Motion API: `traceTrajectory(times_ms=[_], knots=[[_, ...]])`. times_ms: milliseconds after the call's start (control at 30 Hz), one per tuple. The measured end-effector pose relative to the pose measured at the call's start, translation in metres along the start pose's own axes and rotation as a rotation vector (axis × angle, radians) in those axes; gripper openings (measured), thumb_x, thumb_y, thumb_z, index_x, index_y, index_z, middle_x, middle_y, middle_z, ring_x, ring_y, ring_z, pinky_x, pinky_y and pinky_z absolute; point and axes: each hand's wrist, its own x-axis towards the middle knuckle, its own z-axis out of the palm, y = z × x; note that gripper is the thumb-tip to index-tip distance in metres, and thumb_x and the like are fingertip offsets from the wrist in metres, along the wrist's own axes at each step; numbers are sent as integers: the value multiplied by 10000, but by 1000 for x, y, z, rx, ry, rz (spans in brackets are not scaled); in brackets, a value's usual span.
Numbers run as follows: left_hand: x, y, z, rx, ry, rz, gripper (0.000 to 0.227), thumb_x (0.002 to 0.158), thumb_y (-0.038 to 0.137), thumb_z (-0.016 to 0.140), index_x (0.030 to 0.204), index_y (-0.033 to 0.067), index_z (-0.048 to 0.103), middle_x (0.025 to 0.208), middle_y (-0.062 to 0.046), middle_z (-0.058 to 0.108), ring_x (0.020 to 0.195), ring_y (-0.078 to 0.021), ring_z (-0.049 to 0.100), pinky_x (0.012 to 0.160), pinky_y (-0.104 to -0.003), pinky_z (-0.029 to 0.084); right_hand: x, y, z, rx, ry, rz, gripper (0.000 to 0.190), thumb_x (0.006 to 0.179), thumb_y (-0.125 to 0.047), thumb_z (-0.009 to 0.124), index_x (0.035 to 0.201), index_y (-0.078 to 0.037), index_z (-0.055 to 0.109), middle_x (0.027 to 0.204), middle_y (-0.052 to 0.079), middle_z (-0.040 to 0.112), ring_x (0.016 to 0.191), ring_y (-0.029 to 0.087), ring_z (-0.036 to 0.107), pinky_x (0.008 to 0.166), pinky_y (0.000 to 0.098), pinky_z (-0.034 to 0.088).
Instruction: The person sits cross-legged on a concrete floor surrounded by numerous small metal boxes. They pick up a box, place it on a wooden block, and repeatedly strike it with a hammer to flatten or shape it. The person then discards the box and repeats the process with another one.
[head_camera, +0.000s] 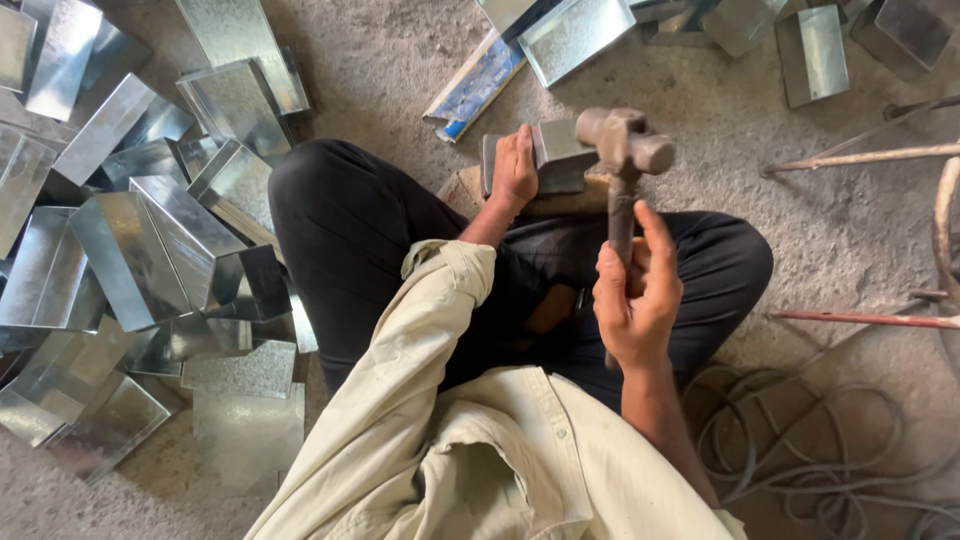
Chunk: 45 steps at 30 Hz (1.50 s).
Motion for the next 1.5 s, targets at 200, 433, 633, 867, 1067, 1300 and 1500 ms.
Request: traceTrajectory(times_ms=[200,433,633,867,1067,1300,1500], knots=[[1,-1,-1,-71,-80,-164,523,1084,291,336,725,-47,508,693,-299,514,652,-484,477,662,-558,353,16,15,-3,-247,-150,-77,496,1049,-59,664,1527,-61,530,871,39,664,669,54,547,610,214,470],[34,75,-9,627,-300,-122,567,1028,416,448,684,64,729,682,-229,685,644,-436,671,631,-527,510,-4,10,-28,115,19,86,526,1062,-46,574,1566,-84,427,864,49,607,545,43,520,443,210,422],[37,103,-7,957,-410,-44,537,992,436,493,663,105,758,663,-166,717,598,-371,707,562,-506,541,-7,36,-30,252,158,-19,544,1113,-78,523,1595,-128,275,1006,66,599,569,49,500,466,211,416],[26,104,-4,1028,-403,13,528,970,430,521,625,104,750,644,-173,708,558,-365,697,529,-491,538,2,98,-8,-14,-20,340,538,1060,-138,599,1572,-132,436,802,49,606,540,46,507,478,209,432],[21,95,0,982,-333,45,519,987,421,553,623,96,730,639,-172,698,577,-376,692,540,-500,532,-12,91,-24,265,144,180,511,1077,-145,561,1557,-94,395,915,31,605,548,49,479,452,244,403],[21,96,3,1007,-280,68,510,961,428,559,604,105,727,633,-171,696,579,-379,690,540,-502,530,0,105,-27,-152,-15,177,436,1062,-98,590,1490,-67,511,872,79,632,576,69,524,515,244,437],[24,93,3,1011,-421,-30,564,1017,444,502,653,90,746,650,-178,697,584,-376,695,546,-495,531,-8,89,-35,61,180,90,403,1068,-114,577,1452,-38,483,861,47,622,591,61,533,525,241,448]])
